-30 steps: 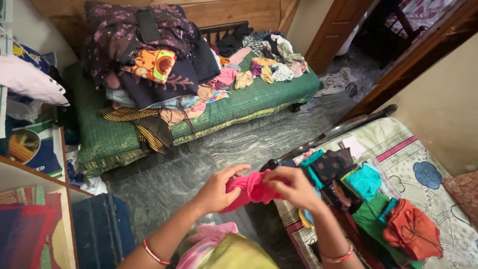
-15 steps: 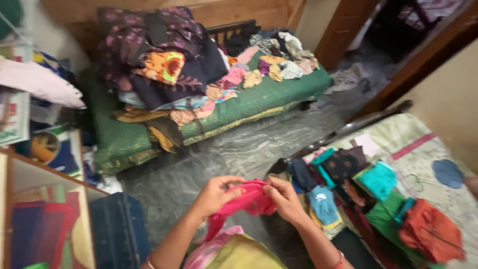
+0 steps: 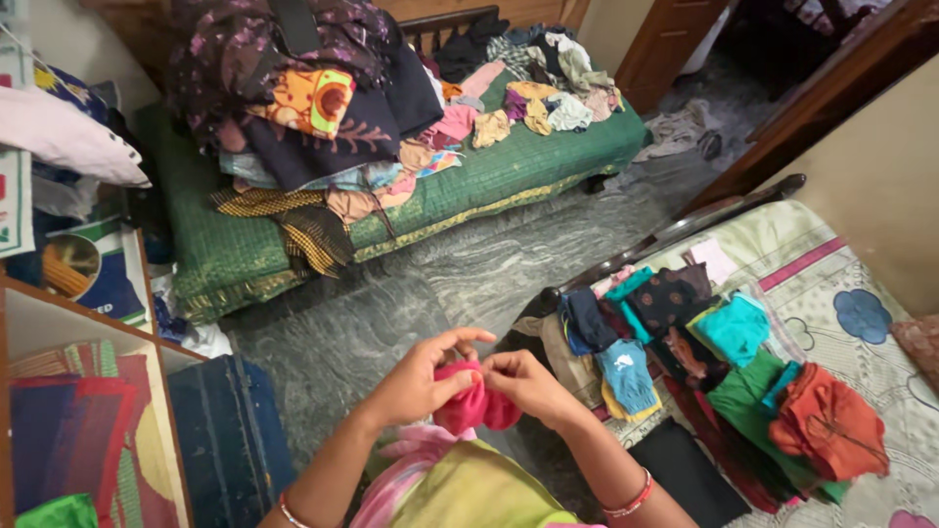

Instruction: The person picks up clothing items from a bed, folds them by hand, and places them onto a sorted stack on another bed.

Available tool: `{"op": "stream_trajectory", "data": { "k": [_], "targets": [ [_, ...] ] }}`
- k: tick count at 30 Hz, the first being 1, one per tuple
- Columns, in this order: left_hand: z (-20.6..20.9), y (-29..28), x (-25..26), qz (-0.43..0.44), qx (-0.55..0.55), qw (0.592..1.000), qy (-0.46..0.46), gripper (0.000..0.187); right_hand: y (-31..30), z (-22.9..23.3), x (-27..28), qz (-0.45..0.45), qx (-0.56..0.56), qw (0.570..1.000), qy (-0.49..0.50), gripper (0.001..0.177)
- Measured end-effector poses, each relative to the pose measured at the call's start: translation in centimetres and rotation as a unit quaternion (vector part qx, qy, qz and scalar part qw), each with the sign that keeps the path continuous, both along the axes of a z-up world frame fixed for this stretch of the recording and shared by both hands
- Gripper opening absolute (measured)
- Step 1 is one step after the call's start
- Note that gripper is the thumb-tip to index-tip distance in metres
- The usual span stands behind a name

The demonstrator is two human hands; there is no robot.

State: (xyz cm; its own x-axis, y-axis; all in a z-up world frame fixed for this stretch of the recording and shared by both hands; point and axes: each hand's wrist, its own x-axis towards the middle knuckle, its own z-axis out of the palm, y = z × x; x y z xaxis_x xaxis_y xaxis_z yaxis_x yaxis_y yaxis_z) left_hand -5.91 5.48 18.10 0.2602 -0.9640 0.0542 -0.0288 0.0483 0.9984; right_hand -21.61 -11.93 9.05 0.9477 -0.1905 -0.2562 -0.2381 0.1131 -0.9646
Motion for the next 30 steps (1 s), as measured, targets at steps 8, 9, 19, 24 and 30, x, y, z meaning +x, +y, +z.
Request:
{"op": "stream_trajectory", "data": {
  "k": [8,9,19,24,30],
  "targets": [
    [-0.7,2.0,4.4,0.151,0.038,0.912,-0.381,0.033,-2.0,3.5,-0.5,-0.135,0.226,0.961,-0.09,0.017],
    [-1.1,2.1,4.7,0.169,0.14,0.904,-0.367,0.023,-2.2,3.8,-0.6,-0.124,0.209,0.963,-0.114,0.019],
    [-7.5,0.1,5.6,0.093,-0.187,0.962,0.174,0.01,-4.3,4.7,-0.8,-0.215,0.063,0.969,-0.104,0.02],
    [-11.9,-1.2,3.4,0.119,-0.032,0.865,0.486,0.01,-4.5,3.5,-1.4,-0.209,0.093,0.964,-0.132,0.019],
    [-13.0,-2.1,2.0,0.154,0.037,0.848,0.507,0.04,-4.7,3.2,-1.9,-0.221,0.12,0.96,-0.12,0.02]
  ]
}}
